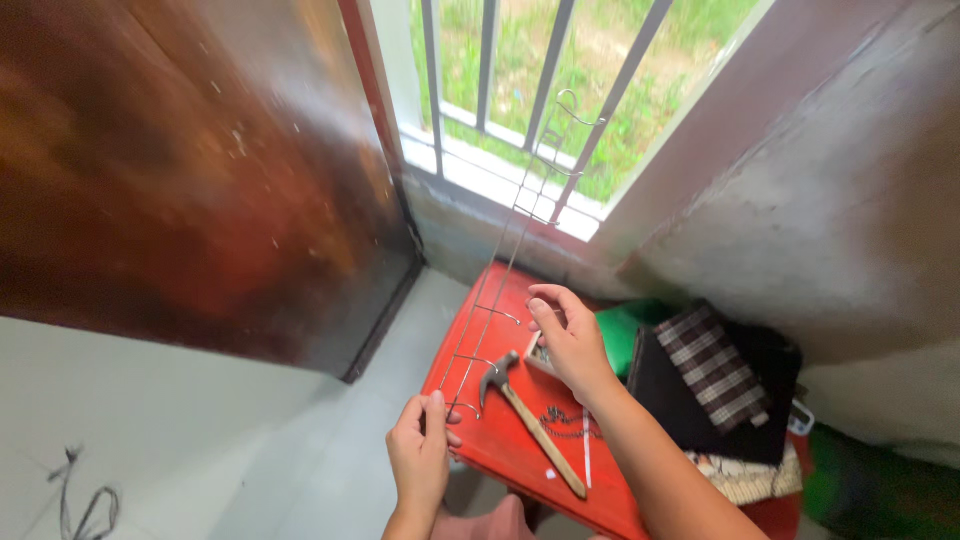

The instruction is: The person hammers nails into a wooden door frame using a hammer, then hangs a metal hook rack on the nails and places a folded plaid cloth on one of the hooks.

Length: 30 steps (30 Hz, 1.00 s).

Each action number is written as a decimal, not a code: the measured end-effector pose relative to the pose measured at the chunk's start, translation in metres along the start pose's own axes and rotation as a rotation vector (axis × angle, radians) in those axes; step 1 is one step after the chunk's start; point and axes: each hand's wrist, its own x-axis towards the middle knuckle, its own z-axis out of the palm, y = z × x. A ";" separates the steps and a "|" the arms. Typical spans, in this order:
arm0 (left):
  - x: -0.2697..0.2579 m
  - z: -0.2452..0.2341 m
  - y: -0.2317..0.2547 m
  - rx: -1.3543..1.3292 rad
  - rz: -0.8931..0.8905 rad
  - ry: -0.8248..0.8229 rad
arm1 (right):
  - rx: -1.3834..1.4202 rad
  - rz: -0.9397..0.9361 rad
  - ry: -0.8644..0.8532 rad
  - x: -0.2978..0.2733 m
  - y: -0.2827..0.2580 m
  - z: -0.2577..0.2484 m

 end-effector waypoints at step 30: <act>-0.003 -0.068 0.237 0.179 0.396 0.000 | 0.355 -0.329 -0.169 0.024 -0.236 0.042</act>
